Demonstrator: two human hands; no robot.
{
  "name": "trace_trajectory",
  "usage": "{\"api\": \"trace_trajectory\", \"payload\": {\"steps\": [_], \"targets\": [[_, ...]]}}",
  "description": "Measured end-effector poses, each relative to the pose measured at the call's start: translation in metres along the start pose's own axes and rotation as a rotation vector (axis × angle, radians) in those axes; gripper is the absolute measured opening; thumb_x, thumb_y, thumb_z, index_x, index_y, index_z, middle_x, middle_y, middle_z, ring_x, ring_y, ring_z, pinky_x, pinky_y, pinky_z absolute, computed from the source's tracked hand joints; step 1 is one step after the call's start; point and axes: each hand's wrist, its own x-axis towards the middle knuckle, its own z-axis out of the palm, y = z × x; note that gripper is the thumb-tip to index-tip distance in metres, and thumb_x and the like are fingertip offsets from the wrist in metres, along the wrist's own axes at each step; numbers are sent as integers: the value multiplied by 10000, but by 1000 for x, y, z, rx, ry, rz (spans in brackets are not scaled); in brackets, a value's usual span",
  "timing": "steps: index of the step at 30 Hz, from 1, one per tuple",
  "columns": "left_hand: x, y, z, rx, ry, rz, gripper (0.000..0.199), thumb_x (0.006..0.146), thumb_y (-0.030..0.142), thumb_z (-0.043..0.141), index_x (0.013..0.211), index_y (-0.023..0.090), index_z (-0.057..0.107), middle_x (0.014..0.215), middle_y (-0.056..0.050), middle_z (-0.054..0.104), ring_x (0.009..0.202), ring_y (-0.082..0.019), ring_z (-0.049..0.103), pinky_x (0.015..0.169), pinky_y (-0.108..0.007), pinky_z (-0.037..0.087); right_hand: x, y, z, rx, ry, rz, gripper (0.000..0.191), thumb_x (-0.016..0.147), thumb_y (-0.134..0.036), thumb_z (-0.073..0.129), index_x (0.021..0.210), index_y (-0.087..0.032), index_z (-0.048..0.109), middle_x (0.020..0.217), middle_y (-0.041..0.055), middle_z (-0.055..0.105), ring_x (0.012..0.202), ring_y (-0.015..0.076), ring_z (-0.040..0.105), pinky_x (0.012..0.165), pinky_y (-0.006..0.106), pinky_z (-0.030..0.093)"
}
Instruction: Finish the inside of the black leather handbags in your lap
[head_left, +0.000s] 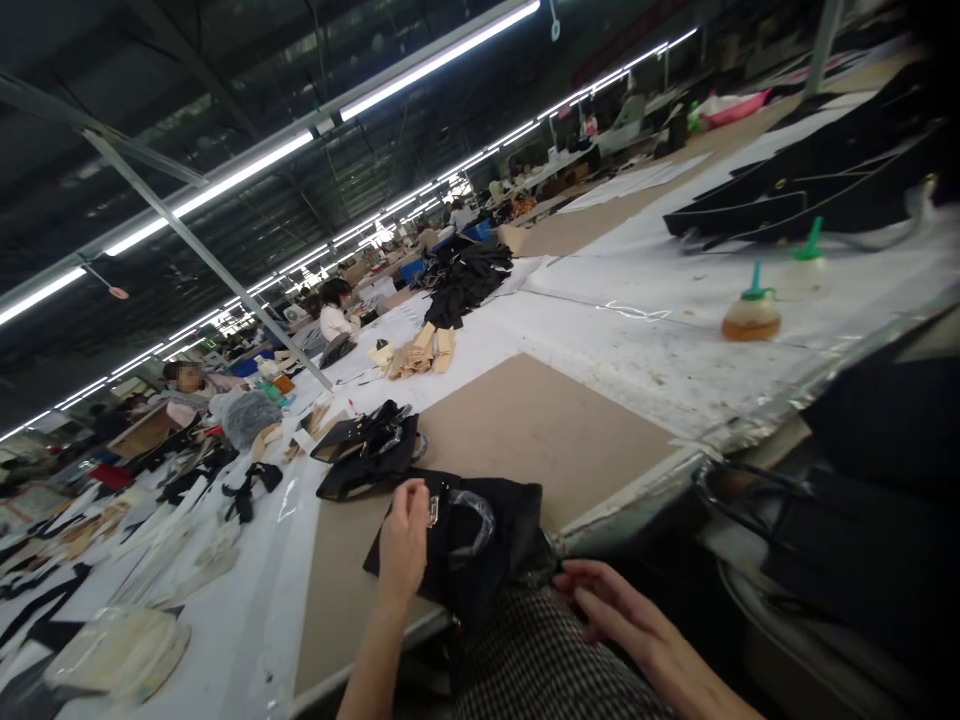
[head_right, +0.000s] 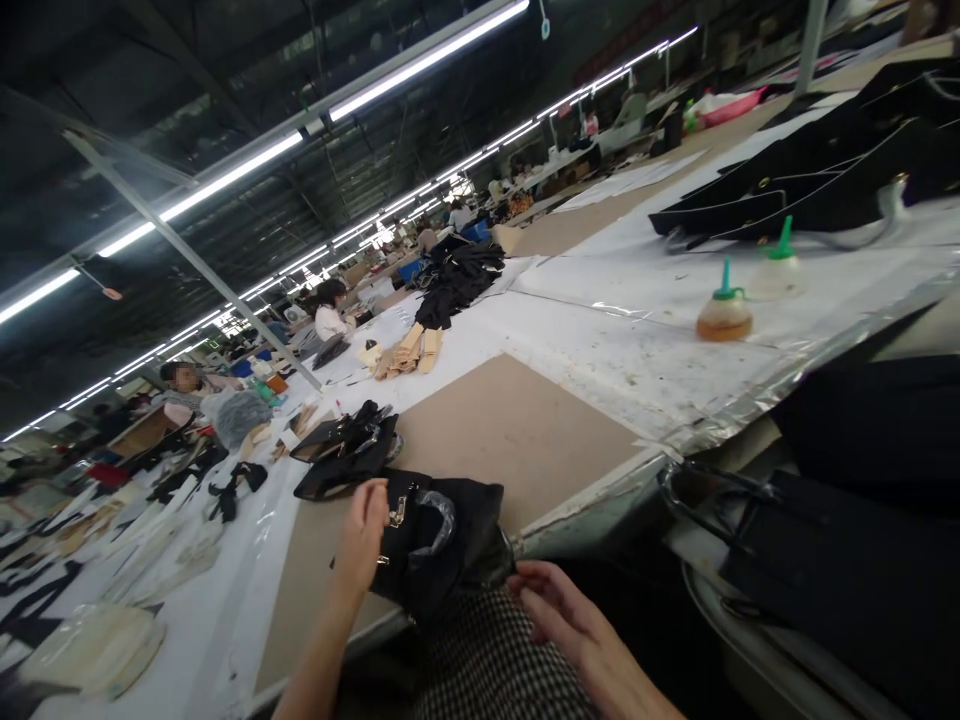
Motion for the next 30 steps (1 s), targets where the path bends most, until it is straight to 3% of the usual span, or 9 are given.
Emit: {"api": "trace_trajectory", "payload": {"steps": [4,6,10,13,17,21,26,28,30], "targets": [[-55,-16,9,515,-274,235,391,725,424,761,1072,256,697,1034,-53,663,1008,-276,558,937,-403,379,5,8,13,170,-28,75,585,804,-540,683,1252,-202,520,1243,127,618,1142,278,582,929,384,480],[-65,-20,15,690,-266,304,352,710,399,772,1011,229,702,1029,-71,652,1041,-308,523,957,-445,350,11,9,23,336,4,72,498,783,-481,725,1164,-202,567,1207,105,631,1111,258,597,914,359,483],[-60,-15,20,362,-117,189,389,517,412,896,615,180,600,703,-12,562,761,-225,521,740,-341,411,20,-14,35,613,-66,139,323,777,-451,744,810,-168,593,837,45,645,779,177,613,764,308,503],[-56,-1,-1,151,-1,170,455,732,544,736,610,183,487,601,40,442,572,-125,437,575,-257,379,16,-41,28,646,-90,110,390,776,-463,758,703,-173,507,548,-79,354,494,76,371,541,228,430],[-70,19,-66,-169,274,213,495,965,549,414,639,220,241,565,91,138,463,-83,173,425,-195,215,-1,-75,-5,447,75,69,418,788,-476,748,735,-192,447,563,-114,185,455,38,111,397,161,128],[-103,25,-109,-906,393,140,495,931,386,605,640,199,252,550,94,87,448,-72,103,385,-198,112,-12,-90,-42,365,153,15,428,833,-491,690,713,-207,394,586,-100,198,452,41,114,386,176,97],[-146,7,-74,-1042,394,-47,470,945,420,580,626,200,312,548,97,104,439,-71,63,370,-228,54,-14,-70,-67,-49,204,20,365,800,-555,665,784,-220,522,582,-58,365,460,94,341,399,210,321],[-162,-3,-58,-1065,383,-109,483,940,453,573,615,201,318,540,96,114,442,-71,47,363,-219,50,-24,-67,-69,-419,321,-157,343,775,-565,647,825,-227,613,787,40,585,719,209,569,654,348,516],[-177,-11,-49,-1078,358,-163,501,925,479,581,598,199,325,529,94,130,444,-70,37,354,-203,59,-40,-73,-62,-714,432,-409,302,786,-516,621,910,-247,680,1146,95,624,1076,321,556,961,468,444]]}}
